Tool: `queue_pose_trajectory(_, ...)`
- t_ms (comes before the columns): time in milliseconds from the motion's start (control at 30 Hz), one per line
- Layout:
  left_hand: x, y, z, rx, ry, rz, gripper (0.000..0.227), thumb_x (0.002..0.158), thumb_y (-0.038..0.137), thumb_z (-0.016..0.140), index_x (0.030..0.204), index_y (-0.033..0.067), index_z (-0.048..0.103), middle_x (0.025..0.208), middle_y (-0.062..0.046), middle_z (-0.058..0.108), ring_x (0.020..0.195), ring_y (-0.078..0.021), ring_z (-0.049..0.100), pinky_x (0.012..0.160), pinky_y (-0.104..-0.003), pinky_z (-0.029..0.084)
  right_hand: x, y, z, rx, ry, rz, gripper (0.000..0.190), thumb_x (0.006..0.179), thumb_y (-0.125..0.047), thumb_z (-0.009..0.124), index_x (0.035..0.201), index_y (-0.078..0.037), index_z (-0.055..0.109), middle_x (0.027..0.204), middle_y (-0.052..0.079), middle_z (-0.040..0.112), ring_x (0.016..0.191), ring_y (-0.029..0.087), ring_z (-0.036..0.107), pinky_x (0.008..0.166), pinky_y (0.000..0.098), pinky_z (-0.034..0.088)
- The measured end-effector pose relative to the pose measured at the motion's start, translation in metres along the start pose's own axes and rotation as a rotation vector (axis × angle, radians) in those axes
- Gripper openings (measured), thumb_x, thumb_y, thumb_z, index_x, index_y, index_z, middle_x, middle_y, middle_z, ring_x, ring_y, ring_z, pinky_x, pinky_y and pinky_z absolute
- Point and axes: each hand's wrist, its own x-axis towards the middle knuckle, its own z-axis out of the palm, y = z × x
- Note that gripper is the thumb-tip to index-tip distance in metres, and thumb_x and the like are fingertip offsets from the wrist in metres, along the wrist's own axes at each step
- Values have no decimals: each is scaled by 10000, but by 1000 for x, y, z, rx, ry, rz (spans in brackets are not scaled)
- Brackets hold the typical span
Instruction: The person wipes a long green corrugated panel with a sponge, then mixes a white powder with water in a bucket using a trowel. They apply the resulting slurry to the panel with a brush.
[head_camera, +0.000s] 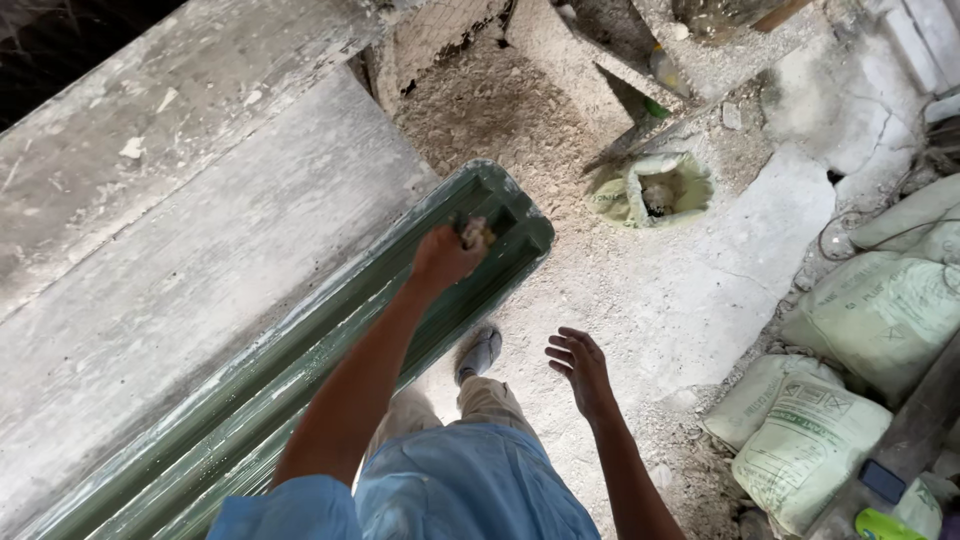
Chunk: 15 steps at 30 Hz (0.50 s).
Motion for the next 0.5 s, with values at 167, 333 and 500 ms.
queue_pose_trajectory(167,-53,-38,-49,-26,-57,-79,440,799,351,759,1190,152,727,853,-164,760,782,-332,754,716,-455,596,-29,22,25,-46,-6,-34,373,1022,-248,497,1326,-52,588,1241,152,691,1114,273,682,933,430,548)
queue_pose_trajectory(333,-129,-85,-87,13,23,-90,417,794,365,732,1152,152,759,847,-203,741,820,-392,730,734,-486,586,-66,53,71,-110,-13,-118,389,1024,-259,494,1332,-42,591,1240,163,693,1114,287,685,940,441,546)
queue_pose_trajectory(500,-219,-165,-125,140,18,-166,403,815,438,730,999,80,755,880,-237,730,860,-421,717,778,-522,580,-122,125,140,-138,-20,-195,396,1016,-244,504,1349,-39,566,1254,174,674,1132,300,678,961,457,542)
